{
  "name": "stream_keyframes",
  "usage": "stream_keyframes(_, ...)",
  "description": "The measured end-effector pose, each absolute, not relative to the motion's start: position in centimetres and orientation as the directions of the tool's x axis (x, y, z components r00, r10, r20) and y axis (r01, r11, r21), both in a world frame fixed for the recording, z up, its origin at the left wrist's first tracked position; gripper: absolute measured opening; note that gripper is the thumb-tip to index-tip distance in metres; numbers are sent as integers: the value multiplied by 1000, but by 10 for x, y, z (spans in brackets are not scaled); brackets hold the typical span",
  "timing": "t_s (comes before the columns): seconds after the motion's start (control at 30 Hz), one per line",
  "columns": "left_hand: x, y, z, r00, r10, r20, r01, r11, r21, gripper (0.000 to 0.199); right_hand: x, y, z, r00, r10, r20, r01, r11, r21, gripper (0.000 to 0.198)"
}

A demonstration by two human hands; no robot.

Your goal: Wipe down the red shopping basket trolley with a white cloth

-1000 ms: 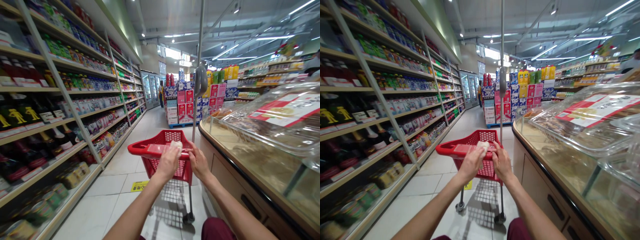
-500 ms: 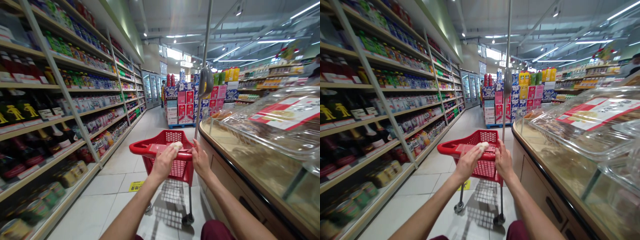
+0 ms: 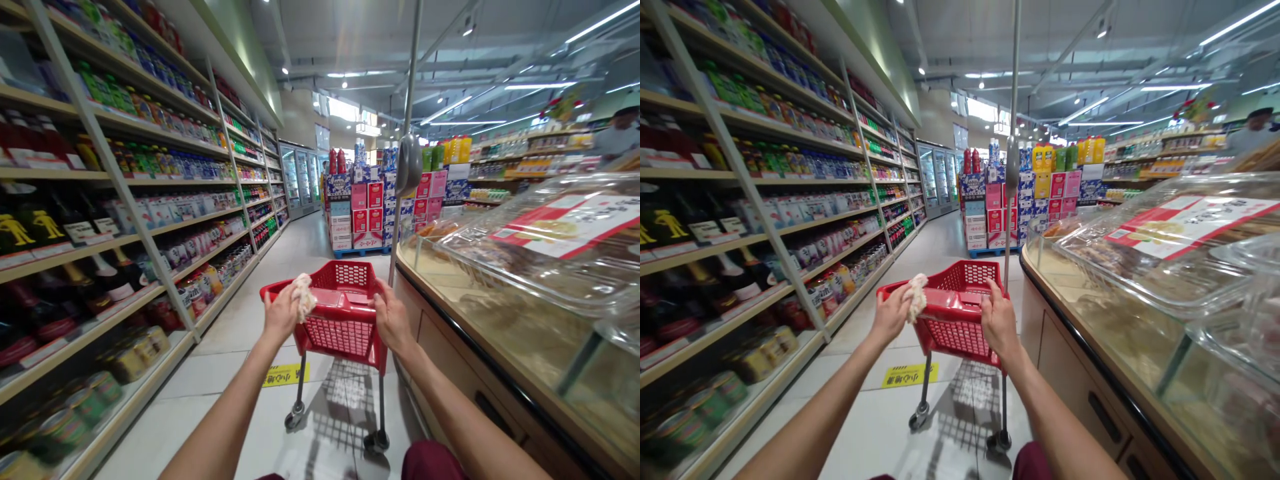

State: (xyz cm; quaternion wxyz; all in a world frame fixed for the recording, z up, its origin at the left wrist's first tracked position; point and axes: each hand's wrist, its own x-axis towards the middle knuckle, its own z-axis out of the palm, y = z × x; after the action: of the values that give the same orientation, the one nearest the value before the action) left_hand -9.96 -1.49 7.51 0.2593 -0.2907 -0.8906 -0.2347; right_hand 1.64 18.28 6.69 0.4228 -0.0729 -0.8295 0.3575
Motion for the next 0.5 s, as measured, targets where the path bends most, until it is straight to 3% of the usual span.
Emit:
stream_keyframes(0.07, -116, -31, 82, -748, 359, 558, 590, 745, 312, 30, 18, 181, 66, -605, 417, 679, -186, 755, -629, 42)
stream_keyframes(0.2, -119, -40, 80, -723, 403, 561, 629, 720, 294, 27, 22, 184, 63, -579, 427, 694, -205, 748, -631, 40)
stream_keyframes(0.4, -83, -28, 65, -632, 303, 713, 639, 724, 258, 28, 34, 202, 65, -655, 416, 631, -293, 630, -719, 42)
stream_keyframes(0.5, -55, 6, 67, -545, 415, 729, 729, 664, 167, 29, 34, 207, 63, -670, 401, 625, -371, 548, -750, 45)
